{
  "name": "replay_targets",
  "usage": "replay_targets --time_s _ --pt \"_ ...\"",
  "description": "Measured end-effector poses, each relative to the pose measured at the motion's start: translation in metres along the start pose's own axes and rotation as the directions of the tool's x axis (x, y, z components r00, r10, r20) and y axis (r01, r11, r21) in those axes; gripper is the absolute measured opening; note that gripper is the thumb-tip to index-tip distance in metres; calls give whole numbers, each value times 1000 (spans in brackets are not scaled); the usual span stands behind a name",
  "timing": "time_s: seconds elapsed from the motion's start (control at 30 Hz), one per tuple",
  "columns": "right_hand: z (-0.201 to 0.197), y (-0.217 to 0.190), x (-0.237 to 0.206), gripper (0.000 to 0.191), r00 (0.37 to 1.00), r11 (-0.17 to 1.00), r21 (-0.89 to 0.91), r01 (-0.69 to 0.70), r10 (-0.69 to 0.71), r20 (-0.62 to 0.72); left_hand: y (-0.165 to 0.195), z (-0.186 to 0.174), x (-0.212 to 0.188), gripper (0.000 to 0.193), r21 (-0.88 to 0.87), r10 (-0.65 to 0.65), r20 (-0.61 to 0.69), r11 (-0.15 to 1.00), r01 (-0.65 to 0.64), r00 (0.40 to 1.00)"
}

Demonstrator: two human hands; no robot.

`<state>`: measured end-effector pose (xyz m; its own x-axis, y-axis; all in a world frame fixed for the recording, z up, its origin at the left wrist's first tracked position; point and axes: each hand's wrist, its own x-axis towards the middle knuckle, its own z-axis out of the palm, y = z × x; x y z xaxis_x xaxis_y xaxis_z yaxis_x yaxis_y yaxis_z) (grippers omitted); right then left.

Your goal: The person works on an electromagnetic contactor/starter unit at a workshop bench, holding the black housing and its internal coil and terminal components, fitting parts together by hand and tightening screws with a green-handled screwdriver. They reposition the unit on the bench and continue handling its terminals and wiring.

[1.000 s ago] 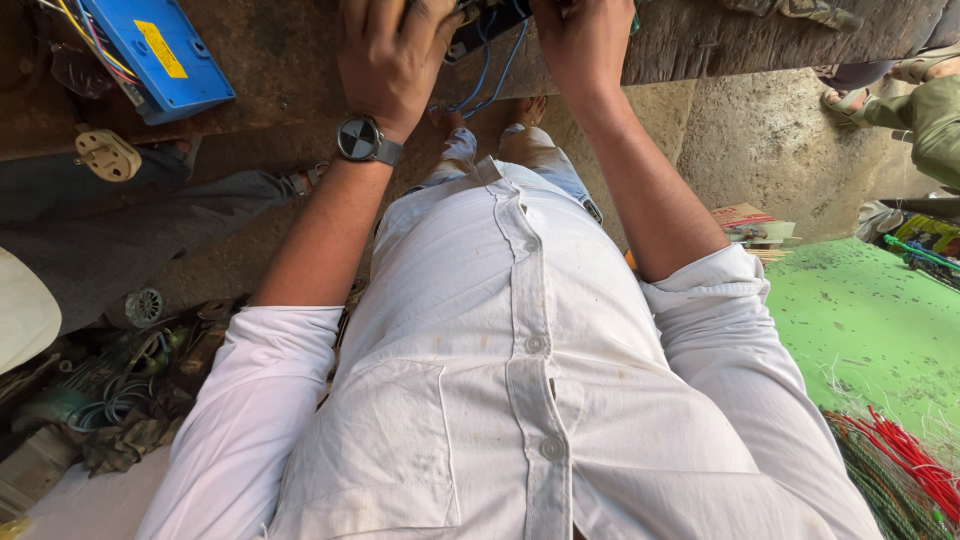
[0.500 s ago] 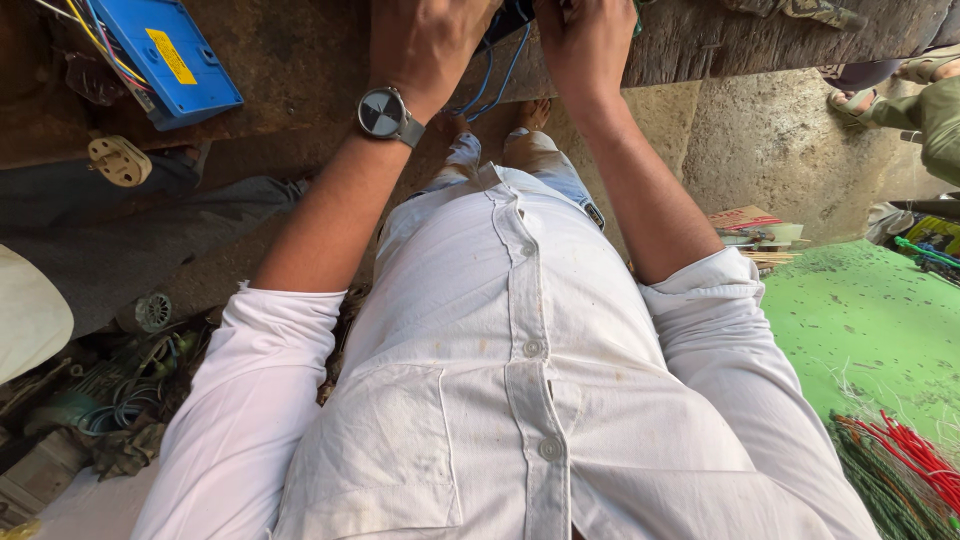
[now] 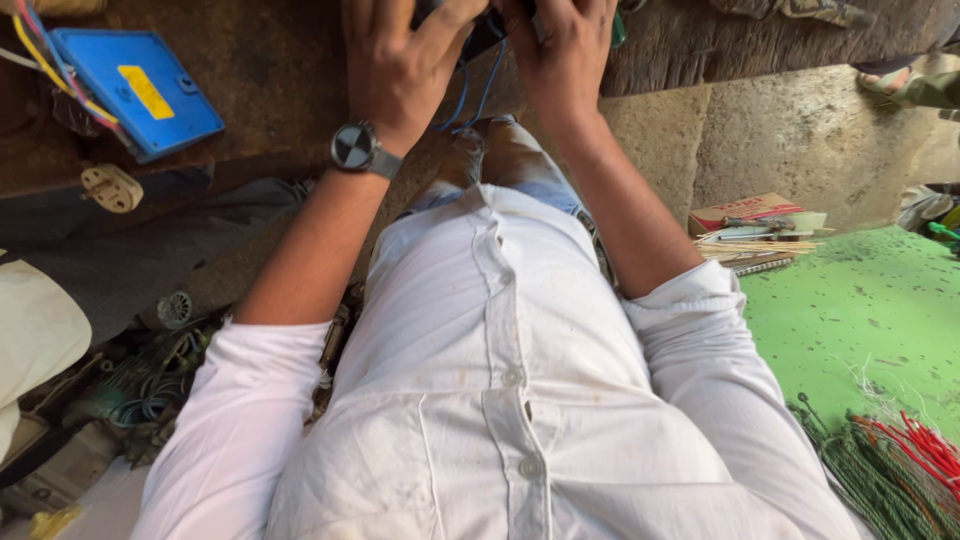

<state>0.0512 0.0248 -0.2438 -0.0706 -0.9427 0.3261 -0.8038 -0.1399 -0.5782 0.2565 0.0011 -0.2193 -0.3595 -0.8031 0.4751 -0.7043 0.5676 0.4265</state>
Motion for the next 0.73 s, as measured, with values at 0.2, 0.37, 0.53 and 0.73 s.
replay_targets --time_s 0.2,0.37,0.53,0.73 --pt "-20 -26 9 16 993 982 165 -89 75 88 6 -25 1 34 -95 -30 34 995 34 999" --pt "-28 -40 18 20 995 974 226 -36 13 104 8 -37 -2 36 -68 -19 75 997 24 997" --pt "-29 -48 12 22 991 965 249 -85 57 118 9 -42 -6 40 -46 -27 123 998 33 992" --pt "-30 -49 11 23 991 967 244 -78 48 126 12 -43 -9 46 -54 -70 141 995 79 988"
